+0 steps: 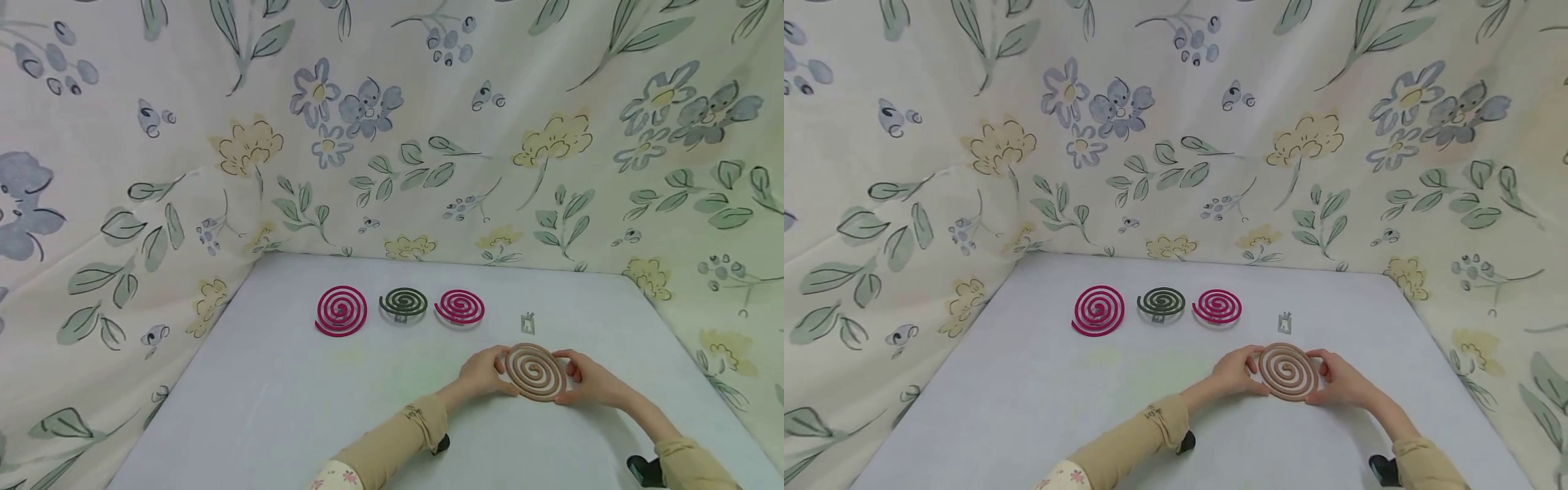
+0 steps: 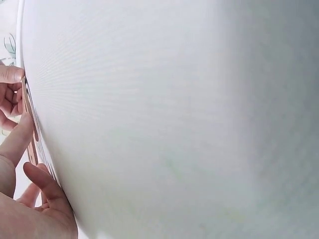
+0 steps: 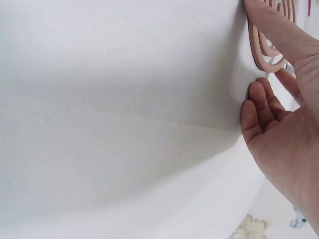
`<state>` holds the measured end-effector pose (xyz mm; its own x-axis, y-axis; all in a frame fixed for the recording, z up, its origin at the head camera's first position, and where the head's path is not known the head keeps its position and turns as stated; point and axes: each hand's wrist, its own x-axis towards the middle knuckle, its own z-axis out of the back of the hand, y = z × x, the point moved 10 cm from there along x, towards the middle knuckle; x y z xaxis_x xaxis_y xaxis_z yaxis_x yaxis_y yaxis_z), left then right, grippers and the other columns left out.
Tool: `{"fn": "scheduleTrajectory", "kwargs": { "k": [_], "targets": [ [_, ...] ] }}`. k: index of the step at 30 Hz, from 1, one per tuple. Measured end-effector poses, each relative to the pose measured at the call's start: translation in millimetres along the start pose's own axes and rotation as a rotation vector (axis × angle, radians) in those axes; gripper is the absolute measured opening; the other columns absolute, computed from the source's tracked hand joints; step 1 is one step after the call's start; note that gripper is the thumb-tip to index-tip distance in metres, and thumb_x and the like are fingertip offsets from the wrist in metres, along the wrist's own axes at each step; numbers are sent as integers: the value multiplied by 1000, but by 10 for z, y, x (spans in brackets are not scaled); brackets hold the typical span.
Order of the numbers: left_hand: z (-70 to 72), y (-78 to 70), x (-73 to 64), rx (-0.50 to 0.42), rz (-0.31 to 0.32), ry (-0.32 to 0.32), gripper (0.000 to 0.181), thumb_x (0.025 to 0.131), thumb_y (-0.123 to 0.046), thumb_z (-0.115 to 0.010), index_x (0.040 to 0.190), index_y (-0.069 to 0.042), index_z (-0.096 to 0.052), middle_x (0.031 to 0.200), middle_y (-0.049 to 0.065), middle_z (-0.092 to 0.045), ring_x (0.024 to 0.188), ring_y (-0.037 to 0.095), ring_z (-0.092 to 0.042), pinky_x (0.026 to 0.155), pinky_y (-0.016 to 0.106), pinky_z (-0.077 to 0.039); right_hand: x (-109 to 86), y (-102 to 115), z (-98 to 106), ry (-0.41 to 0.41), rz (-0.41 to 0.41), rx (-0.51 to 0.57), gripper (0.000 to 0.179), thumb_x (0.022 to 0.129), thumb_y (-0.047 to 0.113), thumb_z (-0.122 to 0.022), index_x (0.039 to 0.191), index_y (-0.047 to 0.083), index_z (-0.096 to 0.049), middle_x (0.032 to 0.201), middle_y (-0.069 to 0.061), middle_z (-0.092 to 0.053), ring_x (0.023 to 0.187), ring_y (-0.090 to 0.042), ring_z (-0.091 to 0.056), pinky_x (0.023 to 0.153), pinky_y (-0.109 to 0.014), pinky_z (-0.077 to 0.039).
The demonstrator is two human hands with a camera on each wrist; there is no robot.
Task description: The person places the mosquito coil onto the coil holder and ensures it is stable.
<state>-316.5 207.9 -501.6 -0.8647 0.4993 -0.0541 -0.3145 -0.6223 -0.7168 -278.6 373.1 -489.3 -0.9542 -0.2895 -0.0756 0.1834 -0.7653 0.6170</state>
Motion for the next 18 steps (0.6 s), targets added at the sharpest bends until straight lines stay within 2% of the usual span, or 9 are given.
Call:
{"fn": "scheduleTrajectory", "kwargs": {
  "k": [4,7,14,18],
  "targets": [
    [16,-17,-14,-25,-5,8,78,61,-22,-90,131,-24,-55,76,-7,-55,62,1,-40,55,15,-31,-22,52,6,-38,-4,-4,81,66,23,-85,126,-10,-43,87,-7,-44,73,-7,-37,60,-21,-32],
    [24,-33,-19,-69,-35,10,80,61,-19,-90,132,-23,-54,78,-6,-55,62,0,-40,55,14,-31,-24,54,10,-75,-7,-9,83,63,23,-86,125,-11,-43,86,-6,-44,74,-7,-36,60,-21,-32],
    [50,-41,-30,-159,-103,15,78,63,-12,-88,132,-17,-53,82,2,-65,59,-4,-44,58,11,-35,-21,54,-2,-154,21,-39,83,60,24,-88,121,-12,-45,89,-7,-46,76,-4,-37,63,-20,-35],
    [50,-33,-22,-197,-114,31,78,64,-8,-86,133,-15,-51,79,5,-68,55,-3,-48,58,11,-38,-34,90,-8,-185,43,-39,82,59,22,-89,119,-13,-45,91,-8,-48,78,-3,-39,65,-21,-38]
  ]
}}
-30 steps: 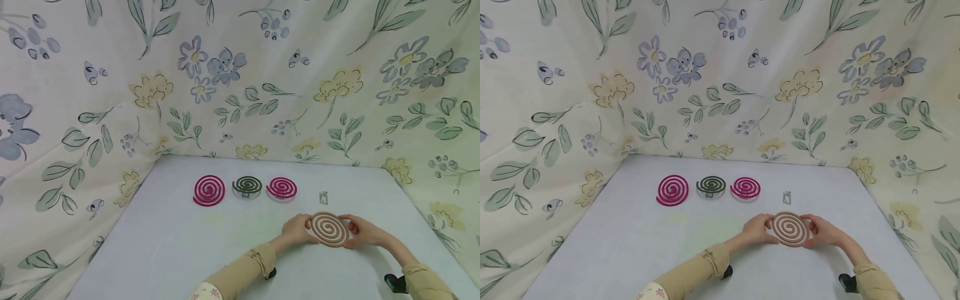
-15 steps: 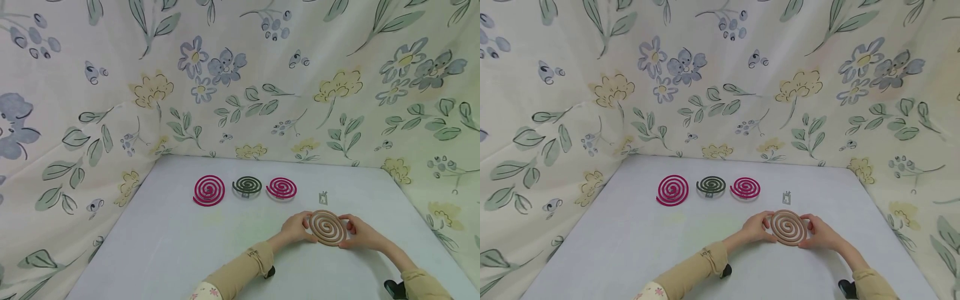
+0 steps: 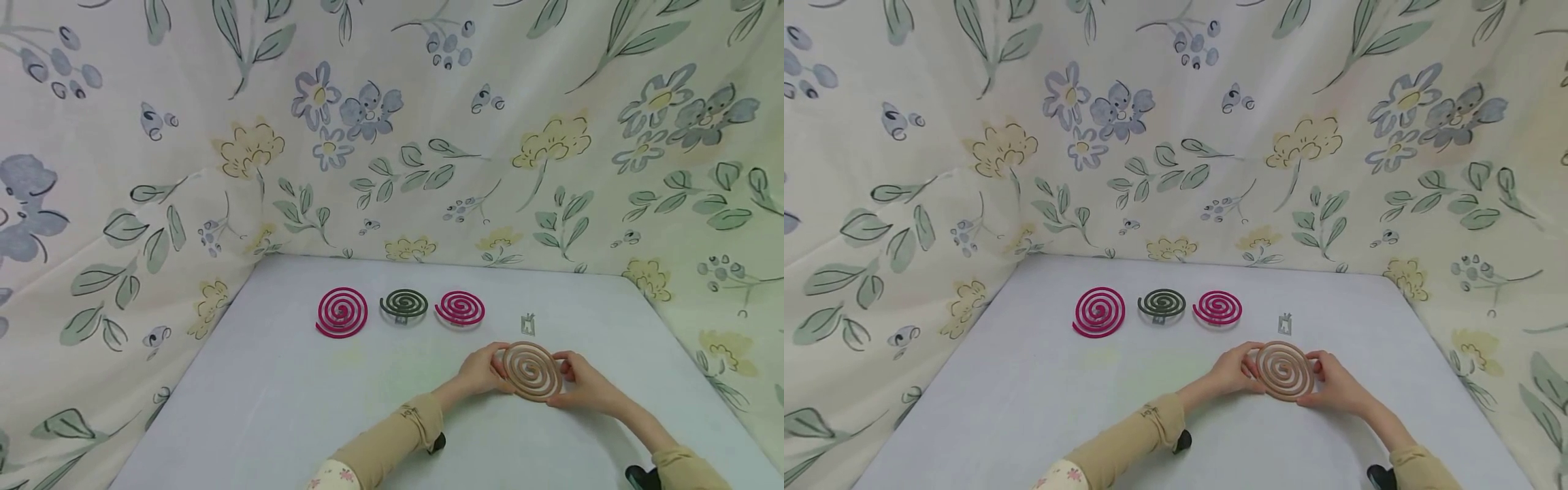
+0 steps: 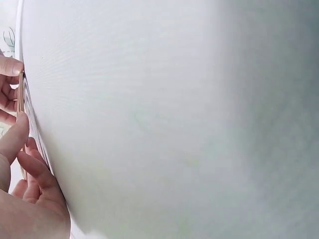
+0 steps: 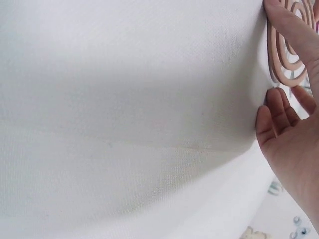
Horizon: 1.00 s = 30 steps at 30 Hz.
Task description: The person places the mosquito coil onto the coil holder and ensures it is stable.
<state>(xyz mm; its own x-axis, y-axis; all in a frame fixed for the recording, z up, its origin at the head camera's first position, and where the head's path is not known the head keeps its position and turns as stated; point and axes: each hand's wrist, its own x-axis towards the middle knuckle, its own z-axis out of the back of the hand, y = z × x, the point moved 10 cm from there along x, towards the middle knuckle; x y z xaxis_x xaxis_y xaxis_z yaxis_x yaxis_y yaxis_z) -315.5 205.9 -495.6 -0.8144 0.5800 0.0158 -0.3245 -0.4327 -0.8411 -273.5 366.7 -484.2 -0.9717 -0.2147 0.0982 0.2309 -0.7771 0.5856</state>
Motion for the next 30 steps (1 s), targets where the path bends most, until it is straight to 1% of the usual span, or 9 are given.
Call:
{"fn": "scheduleTrajectory", "kwargs": {
  "k": [5,9,12,15,17,20,22,25,30],
  "targets": [
    [-11,31,30,-53,-5,24,79,66,-6,-85,135,-16,-49,77,8,-69,54,-3,-48,56,11,-40,-8,10,-8,-8,-2,3,84,60,23,-89,122,-12,-43,94,-8,-51,81,-2,-43,68,-21,-42],
    [-4,26,52,-110,-65,47,80,67,-3,-83,137,-15,-46,79,12,-69,55,-5,-48,55,10,-41,-15,26,-12,-6,1,21,84,63,22,-88,125,-9,-40,98,-9,-54,82,-1,-48,68,-21,-44],
    [31,-1,57,-160,-120,58,81,68,-1,-82,139,-12,-45,80,15,-69,55,-4,-48,55,10,-43,-22,62,4,-11,22,74,85,66,18,-86,129,-8,-35,98,-11,-59,81,1,-51,66,-21,-44],
    [79,-27,71,-187,-151,63,81,70,0,-80,142,-10,-43,82,15,-69,55,-3,-47,54,10,-42,-18,116,5,19,66,192,85,72,11,-81,134,-9,-26,92,-11,-63,75,0,-55,63,-20,-46],
    [113,-29,89,-201,-150,62,81,72,-1,-79,143,-9,-41,84,15,-69,55,-3,-46,53,11,-41,-12,130,-12,74,71,315,85,78,6,-76,139,-8,-19,89,-9,-64,74,-2,-59,63,-22,-50],
    [160,-25,131,-222,-138,57,80,75,-2,-77,145,-8,-38,88,14,-68,58,-3,-47,53,11,-41,-13,124,-33,172,42,491,82,88,4,-64,146,-2,-7,93,-2,-67,82,-4,-65,69,-23,-53],
    [198,-27,159,-236,-131,42,79,76,-3,-77,145,-8,-39,90,13,-68,60,-3,-47,55,11,-42,-16,103,-21,208,5,586,79,92,4,-58,149,5,-3,99,2,-68,91,-4,-66,74,-23,-53],
    [264,-51,200,-257,-126,5,75,77,-4,-76,143,-8,-41,94,13,-68,62,-4,-47,57,10,-42,-2,100,45,198,3,664,76,95,2,-51,151,10,-1,103,6,-68,97,-4,-65,79,-24,-54],
    [347,-109,232,-294,-124,-83,66,80,-7,-74,140,-8,-47,94,14,-69,62,-3,-46,55,10,-39,48,136,137,135,31,791,75,96,-4,-46,152,15,-1,105,9,-67,96,-1,-63,79,-23,-54]
  ]
}}
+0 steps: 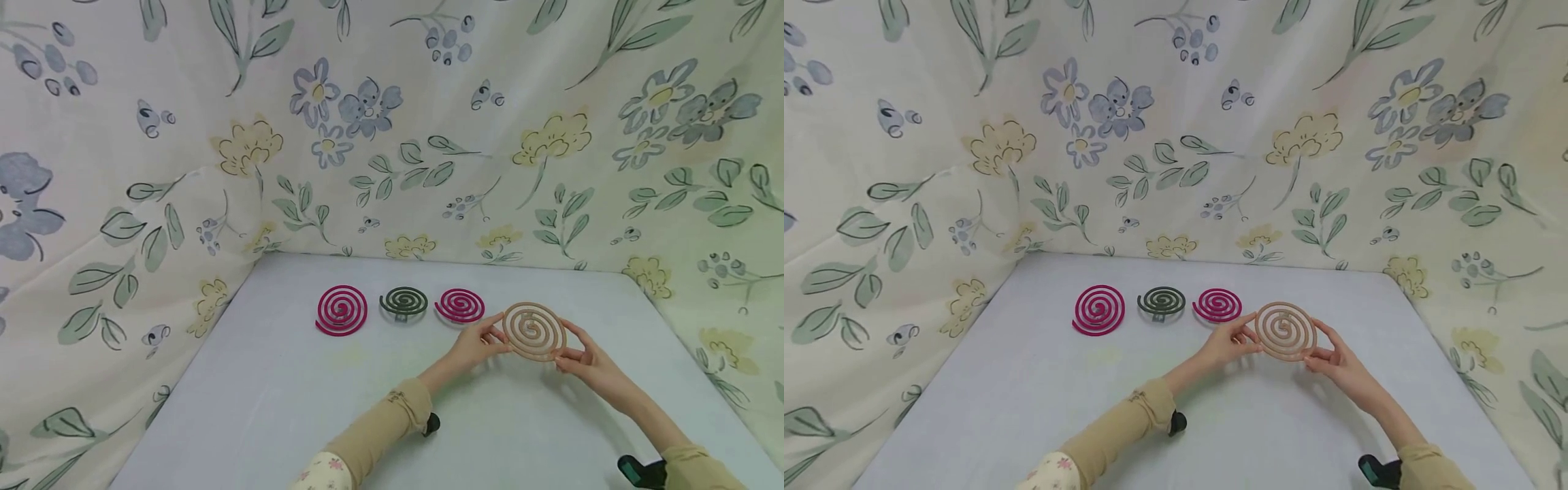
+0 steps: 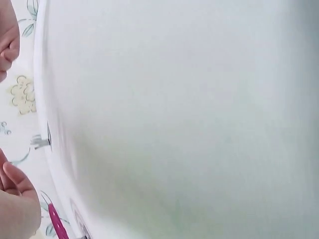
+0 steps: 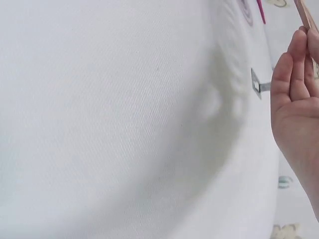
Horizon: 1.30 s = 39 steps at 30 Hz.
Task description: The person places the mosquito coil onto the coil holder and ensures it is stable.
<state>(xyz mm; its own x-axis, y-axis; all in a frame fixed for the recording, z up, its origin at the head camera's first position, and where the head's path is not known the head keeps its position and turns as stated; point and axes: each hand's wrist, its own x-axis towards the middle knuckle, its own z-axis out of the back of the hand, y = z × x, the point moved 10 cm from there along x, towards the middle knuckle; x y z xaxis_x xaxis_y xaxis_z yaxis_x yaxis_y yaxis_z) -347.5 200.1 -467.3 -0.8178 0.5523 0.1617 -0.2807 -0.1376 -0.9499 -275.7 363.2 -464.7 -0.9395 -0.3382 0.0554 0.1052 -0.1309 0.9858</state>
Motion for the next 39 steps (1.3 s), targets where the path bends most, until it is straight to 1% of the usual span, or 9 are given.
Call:
{"fn": "scheduleTrajectory", "kwargs": {
  "k": [6,8,11,16,21,27,31,36,39],
  "targets": [
    [-2,-18,30,-52,-16,-147,52,83,-7,-72,131,-2,-55,93,18,-71,61,-4,-47,53,9,-38,66,13,-8,-4,41,241,79,96,-8,-42,153,19,6,117,9,-62,102,-1,-61,83,-17,-51],
    [-10,-1,39,-55,-10,-185,49,83,-7,-71,129,0,-56,93,18,-71,62,-4,-47,53,8,-39,88,-12,6,-16,40,282,81,96,-9,-41,152,19,10,116,10,-62,102,-1,-61,84,-17,-51],
    [-19,14,49,-51,9,-220,46,83,-6,-70,127,-1,-58,93,19,-71,61,-4,-47,53,8,-39,118,-72,33,-39,27,280,82,96,-7,-42,151,15,14,114,11,-63,103,0,-60,84,-16,-50],
    [-48,31,94,-31,51,-225,49,83,-8,-71,131,-6,-57,90,17,-70,59,-4,-46,53,9,-40,166,-205,121,-111,-48,202,82,97,-2,-45,149,9,18,110,16,-61,101,5,-58,83,-13,-48],
    [-92,62,138,-30,95,-219,55,83,-9,-71,135,-12,-54,87,15,-70,61,-2,-50,53,10,-41,211,-325,224,-183,-127,159,73,97,3,-48,142,6,10,104,20,-59,96,8,-56,80,-12,-46],
    [-89,88,154,-24,104,-237,55,83,-9,-70,135,-11,-53,83,15,-68,58,-1,-46,52,11,-39,259,-410,283,-228,-85,187,58,97,1,-48,135,18,-9,104,23,-63,93,8,-56,77,-12,-46],
    [-105,164,185,-24,114,-248,54,84,-11,-69,135,-11,-53,81,12,-67,57,-3,-44,52,10,-39,279,-478,316,-274,-72,205,58,96,1,-50,137,23,-17,101,22,-65,88,7,-55,73,-13,-45],
    [-131,261,217,-38,129,-263,56,84,-9,-69,137,-12,-51,79,12,-66,59,-1,-47,54,11,-39,300,-552,349,-318,-85,198,70,96,4,-52,150,20,-11,96,19,-64,82,4,-54,70,-14,-45],
    [-160,293,232,-114,146,-251,57,85,-5,-67,139,-11,-48,83,17,-67,63,15,-61,55,13,-44,314,-552,360,-334,-75,198,74,96,4,-51,153,18,-5,97,19,-64,83,4,-54,70,-13,-45]
  ]
}}
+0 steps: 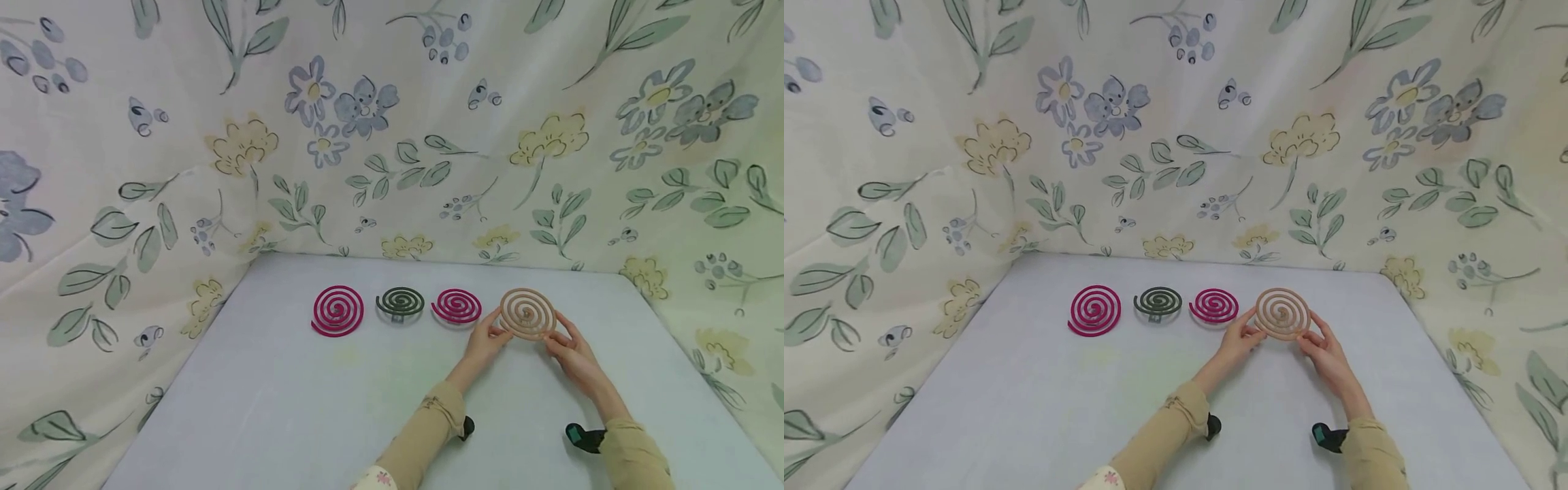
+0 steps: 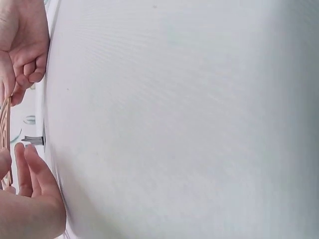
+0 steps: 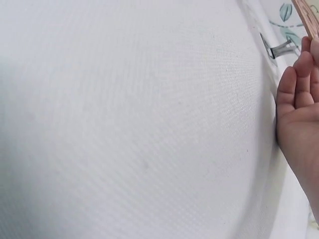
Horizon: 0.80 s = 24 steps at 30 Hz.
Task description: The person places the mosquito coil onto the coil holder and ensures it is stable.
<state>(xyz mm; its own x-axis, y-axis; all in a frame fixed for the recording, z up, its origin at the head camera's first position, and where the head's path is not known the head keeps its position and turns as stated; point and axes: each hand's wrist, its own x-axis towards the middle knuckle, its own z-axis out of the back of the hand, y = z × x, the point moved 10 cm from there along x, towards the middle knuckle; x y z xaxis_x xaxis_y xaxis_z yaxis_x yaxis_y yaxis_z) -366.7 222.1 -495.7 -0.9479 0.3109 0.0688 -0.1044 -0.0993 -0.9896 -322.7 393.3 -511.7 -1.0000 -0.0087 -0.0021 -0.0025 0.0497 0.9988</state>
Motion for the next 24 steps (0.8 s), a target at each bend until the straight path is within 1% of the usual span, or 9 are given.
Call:
{"fn": "scheduleTrajectory", "kwargs": {
  "k": [3,5,8,11,12,15,18,21,24],
  "targets": [
    [-60,36,4,-92,44,39,61,87,-3,-64,143,-10,-42,89,21,-68,75,34,-68,55,16,-50,15,23,-11,-4,23,18,75,96,2,-50,153,15,-2,97,19,-64,81,4,-53,68,-13,-44],
    [-102,55,0,-133,70,67,65,88,-2,-63,146,-9,-36,92,22,-68,80,37,-67,56,18,-51,19,47,-32,-7,39,33,75,96,1,-49,153,12,-1,97,19,-64,79,3,-51,67,-14,-43],
    [-135,48,-11,-157,84,97,69,88,0,-62,148,-9,-30,94,25,-68,69,27,-64,55,17,-48,27,66,-62,-8,45,52,75,96,0,-48,153,9,0,94,17,-63,76,2,-49,65,-15,-41],
    [-158,38,-20,-159,92,123,70,89,1,-59,150,-9,-26,96,28,-68,58,11,-53,52,15,-43,29,68,-75,-13,31,62,76,96,1,-48,152,9,3,94,17,-62,75,1,-49,65,-15,-41],
    [-168,43,-21,-165,103,132,70,89,1,-58,150,-9,-25,97,29,-68,57,8,-50,51,15,-41,30,65,-70,-18,26,69,77,96,1,-49,152,9,3,94,17,-62,75,1,-50,65,-15,-42],
    [-209,67,-20,-176,139,162,70,91,0,-55,151,-13,-22,99,29,-67,55,5,-45,50,15,-39,32,49,-42,-31,13,84,77,96,1,-49,152,10,3,93,17,-63,75,1,-51,65,-14,-42],
    [-252,83,-16,-185,172,189,69,93,-2,-54,152,-16,-20,102,29,-67,54,6,-46,51,14,-39,41,31,8,-51,13,88,71,96,0,-49,150,11,-4,91,16,-63,73,1,-51,64,-15,-42],
    [-280,80,-10,-185,186,207,69,94,-2,-53,152,-17,-19,103,30,-66,54,6,-46,51,14,-39,53,22,55,-74,22,72,63,96,0,-50,145,13,-12,89,17,-62,72,1,-51,63,-14,-42],
    [-286,73,-2,-171,190,212,68,94,-3,-52,152,-17,-19,103,29,-67,53,5,-46,51,15,-40,66,22,86,-91,33,53,60,95,1,-51,143,13,-15,89,17,-62,72,1,-51,63,-14,-42]
  ]
}}
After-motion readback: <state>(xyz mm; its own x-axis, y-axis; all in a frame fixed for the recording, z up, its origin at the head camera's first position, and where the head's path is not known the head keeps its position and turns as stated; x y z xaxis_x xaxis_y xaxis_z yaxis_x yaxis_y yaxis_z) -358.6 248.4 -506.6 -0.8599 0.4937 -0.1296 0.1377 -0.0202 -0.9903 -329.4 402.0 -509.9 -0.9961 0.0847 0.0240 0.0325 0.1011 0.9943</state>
